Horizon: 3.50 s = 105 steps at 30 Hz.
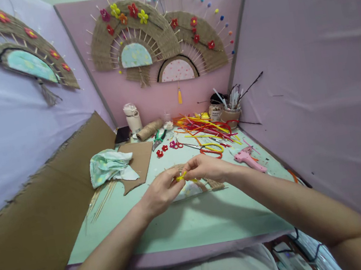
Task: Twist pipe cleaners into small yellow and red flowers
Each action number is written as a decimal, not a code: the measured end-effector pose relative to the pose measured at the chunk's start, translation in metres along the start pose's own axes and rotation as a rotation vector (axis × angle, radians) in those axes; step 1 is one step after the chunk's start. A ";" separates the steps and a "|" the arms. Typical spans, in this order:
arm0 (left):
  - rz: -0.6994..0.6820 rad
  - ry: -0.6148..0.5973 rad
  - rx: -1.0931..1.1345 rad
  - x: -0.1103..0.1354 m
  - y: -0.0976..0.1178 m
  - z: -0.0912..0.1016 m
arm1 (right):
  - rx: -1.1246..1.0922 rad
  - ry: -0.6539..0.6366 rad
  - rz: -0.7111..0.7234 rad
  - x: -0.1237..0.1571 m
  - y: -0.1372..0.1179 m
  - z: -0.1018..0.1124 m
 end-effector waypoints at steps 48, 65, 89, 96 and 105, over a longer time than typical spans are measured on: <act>0.222 0.359 0.900 0.013 -0.022 -0.009 | 0.314 0.396 0.655 0.051 -0.038 -0.022; 0.279 0.484 1.348 0.019 -0.017 -0.027 | 0.699 0.752 1.149 0.076 -0.030 -0.046; 0.323 0.395 1.398 0.024 -0.031 -0.036 | 0.480 0.752 0.968 0.078 -0.037 -0.046; 0.395 0.327 1.421 0.025 -0.028 -0.039 | 0.686 0.706 1.104 0.083 -0.036 -0.046; 0.436 0.163 1.486 0.024 -0.015 -0.045 | 0.720 0.642 1.276 0.094 -0.034 -0.040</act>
Point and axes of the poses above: each hand's wrist, its own x-axis away from the middle knuckle, its own z-axis out of the back of the hand, y = z × x, the point moved 5 cm from there along -x, towards the middle knuckle, and after that the axes turned 12 degrees about -z, right-handed, at the moved point
